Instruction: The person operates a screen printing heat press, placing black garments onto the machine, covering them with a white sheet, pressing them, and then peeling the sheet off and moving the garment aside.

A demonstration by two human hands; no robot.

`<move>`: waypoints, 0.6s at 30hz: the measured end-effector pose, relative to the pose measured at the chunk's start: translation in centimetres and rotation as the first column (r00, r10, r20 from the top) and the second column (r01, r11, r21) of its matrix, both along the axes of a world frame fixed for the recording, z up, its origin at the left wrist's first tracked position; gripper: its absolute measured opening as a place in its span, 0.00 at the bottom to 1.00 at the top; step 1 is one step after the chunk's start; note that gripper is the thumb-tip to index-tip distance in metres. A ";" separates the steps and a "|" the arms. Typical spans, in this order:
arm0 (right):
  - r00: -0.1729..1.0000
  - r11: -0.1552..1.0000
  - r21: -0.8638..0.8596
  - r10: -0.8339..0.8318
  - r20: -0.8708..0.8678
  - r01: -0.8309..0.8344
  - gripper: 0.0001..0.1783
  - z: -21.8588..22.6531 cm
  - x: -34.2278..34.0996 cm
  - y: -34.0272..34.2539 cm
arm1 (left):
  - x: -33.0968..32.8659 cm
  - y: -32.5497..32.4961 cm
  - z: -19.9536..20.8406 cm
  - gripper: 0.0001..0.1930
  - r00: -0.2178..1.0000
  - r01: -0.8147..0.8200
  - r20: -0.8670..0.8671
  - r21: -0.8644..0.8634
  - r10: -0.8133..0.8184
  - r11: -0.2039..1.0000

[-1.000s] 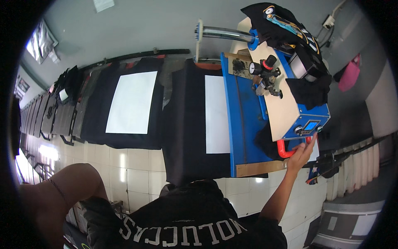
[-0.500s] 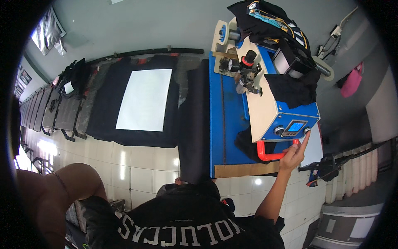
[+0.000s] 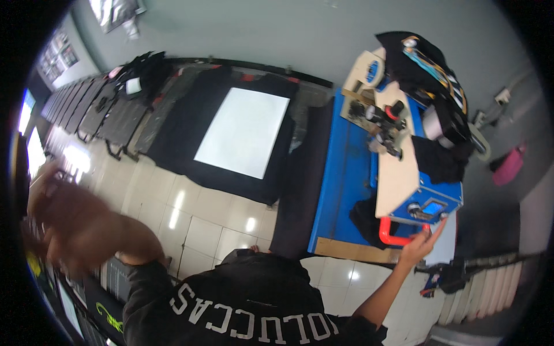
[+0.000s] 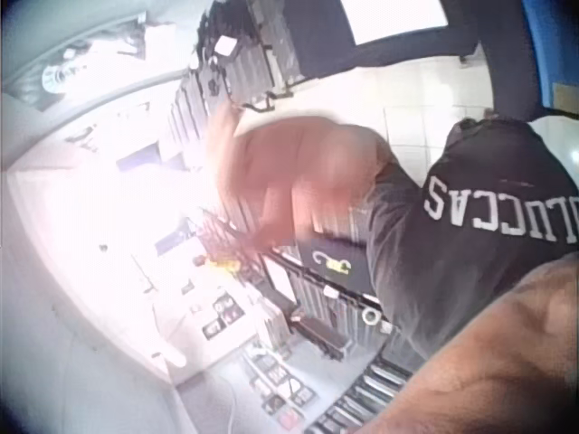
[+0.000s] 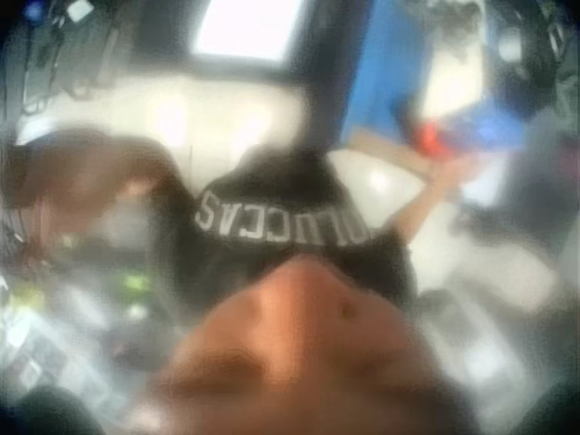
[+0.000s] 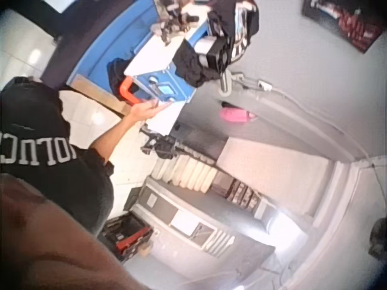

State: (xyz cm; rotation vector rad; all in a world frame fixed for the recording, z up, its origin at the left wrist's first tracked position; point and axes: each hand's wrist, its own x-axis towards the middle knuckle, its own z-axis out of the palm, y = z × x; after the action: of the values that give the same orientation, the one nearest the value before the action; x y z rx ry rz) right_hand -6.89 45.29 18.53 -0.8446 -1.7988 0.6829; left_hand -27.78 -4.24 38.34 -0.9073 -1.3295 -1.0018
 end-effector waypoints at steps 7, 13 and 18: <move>0.991 0.998 -0.053 -0.053 -0.126 0.047 0.28 -1.6 0.7 0.0 | -8.5 -0.1 -28.4 0.15 -0.068 0.034 0.961 0.270 -0.268 0.962; 0.900 0.991 0.066 0.130 -0.416 -0.113 0.16 0.1 -3.4 -9.5 | -12.6 -1.7 -39.6 0.19 -0.271 -0.233 0.804 0.478 -0.529 0.847; 0.653 0.522 -0.431 0.715 -0.251 -0.737 0.16 0.0 -11.5 -21.2 | -17.1 -1.5 -42.0 0.17 -0.337 -0.344 0.577 0.660 -0.744 0.668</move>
State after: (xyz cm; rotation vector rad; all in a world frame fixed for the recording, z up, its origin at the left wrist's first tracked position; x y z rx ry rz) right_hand -18.40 24.09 18.55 -0.3194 -1.9404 1.7797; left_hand -44.87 -5.71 -3.66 0.8177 -1.6922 -2.8578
